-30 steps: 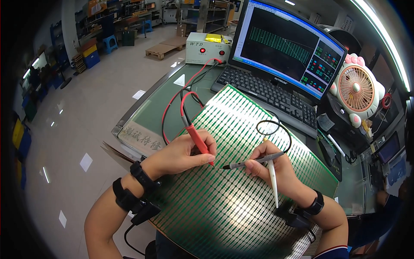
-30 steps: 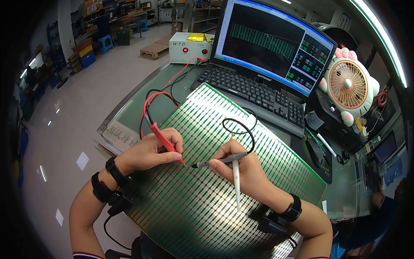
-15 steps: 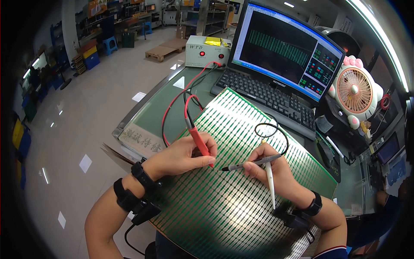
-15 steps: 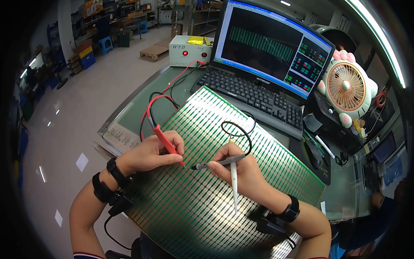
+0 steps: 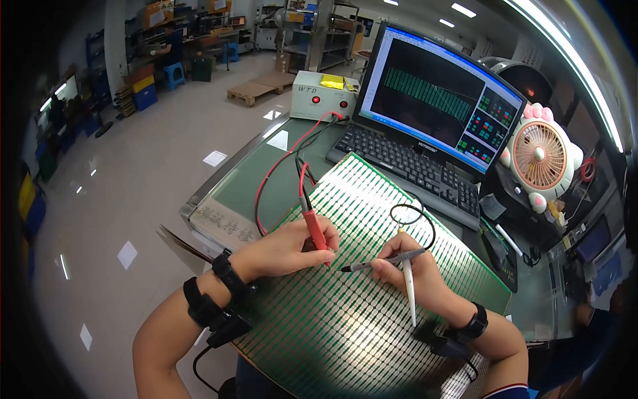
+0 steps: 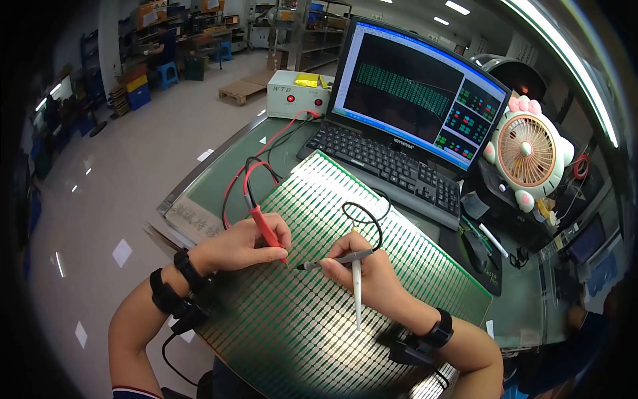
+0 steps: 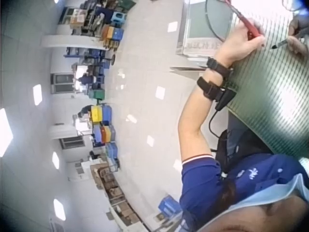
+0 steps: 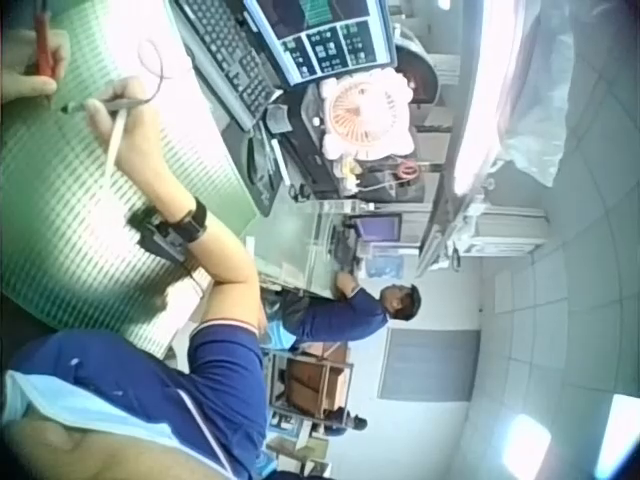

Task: Perform electrical testing on a large circuit board using probes and a computer monitoring system.

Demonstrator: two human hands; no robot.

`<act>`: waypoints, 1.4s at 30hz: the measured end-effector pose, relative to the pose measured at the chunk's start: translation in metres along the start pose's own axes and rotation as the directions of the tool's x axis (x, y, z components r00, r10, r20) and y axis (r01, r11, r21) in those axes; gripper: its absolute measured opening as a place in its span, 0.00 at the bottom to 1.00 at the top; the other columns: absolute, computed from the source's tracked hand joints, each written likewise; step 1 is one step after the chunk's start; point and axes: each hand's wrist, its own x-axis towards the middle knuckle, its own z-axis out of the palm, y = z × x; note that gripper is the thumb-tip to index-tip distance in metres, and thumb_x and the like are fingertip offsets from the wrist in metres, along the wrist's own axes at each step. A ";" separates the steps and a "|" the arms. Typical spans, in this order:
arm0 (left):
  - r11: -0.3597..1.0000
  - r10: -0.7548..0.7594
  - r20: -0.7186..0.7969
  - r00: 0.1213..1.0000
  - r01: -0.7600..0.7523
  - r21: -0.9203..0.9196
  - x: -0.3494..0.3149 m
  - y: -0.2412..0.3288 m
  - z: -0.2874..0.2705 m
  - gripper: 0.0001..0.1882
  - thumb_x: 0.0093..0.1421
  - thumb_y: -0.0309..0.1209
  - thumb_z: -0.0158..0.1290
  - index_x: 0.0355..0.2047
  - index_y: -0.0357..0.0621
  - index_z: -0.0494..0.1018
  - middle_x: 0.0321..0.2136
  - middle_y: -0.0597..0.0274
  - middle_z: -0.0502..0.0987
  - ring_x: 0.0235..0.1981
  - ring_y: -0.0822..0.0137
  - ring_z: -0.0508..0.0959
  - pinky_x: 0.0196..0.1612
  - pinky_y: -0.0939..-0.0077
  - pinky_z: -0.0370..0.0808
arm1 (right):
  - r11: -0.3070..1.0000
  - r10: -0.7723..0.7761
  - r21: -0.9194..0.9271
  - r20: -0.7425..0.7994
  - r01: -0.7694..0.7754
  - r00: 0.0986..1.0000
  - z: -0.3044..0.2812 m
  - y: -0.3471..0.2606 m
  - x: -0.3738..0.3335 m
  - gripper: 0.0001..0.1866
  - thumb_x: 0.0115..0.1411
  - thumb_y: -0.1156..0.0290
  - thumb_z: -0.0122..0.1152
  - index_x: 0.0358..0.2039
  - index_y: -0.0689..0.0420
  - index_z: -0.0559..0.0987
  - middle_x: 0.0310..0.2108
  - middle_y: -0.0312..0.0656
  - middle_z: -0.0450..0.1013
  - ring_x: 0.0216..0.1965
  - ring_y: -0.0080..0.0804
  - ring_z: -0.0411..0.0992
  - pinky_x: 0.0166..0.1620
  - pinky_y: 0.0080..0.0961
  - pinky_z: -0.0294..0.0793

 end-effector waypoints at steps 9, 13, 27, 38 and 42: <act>0.997 -0.021 0.072 0.997 0.015 0.078 0.001 0.001 -0.002 0.11 0.60 0.33 0.53 0.37 0.39 0.69 0.35 0.63 0.71 0.37 0.73 0.73 0.42 0.77 0.71 | 0.994 -0.092 -0.063 -0.048 0.089 0.995 -0.002 -0.007 0.014 0.12 0.62 0.65 0.60 0.34 0.60 0.71 0.25 0.35 0.73 0.26 0.17 0.71 0.29 0.14 0.68; 0.999 -0.012 0.044 0.999 0.010 0.049 0.006 -0.001 0.005 0.15 0.60 0.34 0.53 0.42 0.37 0.68 0.37 0.61 0.73 0.38 0.72 0.74 0.43 0.76 0.71 | 0.999 -0.039 0.004 -0.018 0.040 0.999 0.000 -0.018 0.037 0.11 0.61 0.67 0.60 0.36 0.61 0.71 0.26 0.37 0.75 0.27 0.17 0.72 0.30 0.14 0.71; 0.865 -0.275 -0.342 0.898 0.077 -0.495 0.004 -0.014 -0.037 0.09 0.61 0.32 0.52 0.37 0.40 0.69 0.25 0.67 0.71 0.20 0.80 0.70 0.23 0.85 0.69 | 0.680 -0.321 -0.730 -0.221 0.062 0.921 -0.079 0.025 0.014 0.21 0.52 0.72 0.66 0.47 0.58 0.72 0.47 0.44 0.74 0.49 0.46 0.71 0.51 0.34 0.69; 0.824 -0.567 -0.445 0.693 0.486 -0.292 -0.043 -0.040 -0.098 0.10 0.60 0.33 0.52 0.32 0.39 0.66 0.20 0.67 0.71 0.14 0.80 0.68 0.14 0.84 0.67 | 0.790 0.308 -0.475 -0.238 -0.387 0.921 -0.123 0.040 0.010 0.18 0.56 0.58 0.66 0.31 0.63 0.77 0.22 0.35 0.71 0.26 0.19 0.68 0.30 0.21 0.68; 0.820 -0.436 -0.559 0.705 0.567 0.076 -0.042 -0.037 -0.090 0.13 0.60 0.35 0.53 0.37 0.37 0.67 0.22 0.65 0.73 0.13 0.78 0.69 0.12 0.84 0.65 | 0.818 0.276 -0.468 -0.190 -0.334 0.942 -0.133 0.054 0.011 0.21 0.56 0.52 0.65 0.25 0.60 0.77 0.19 0.31 0.68 0.22 0.17 0.64 0.25 0.19 0.64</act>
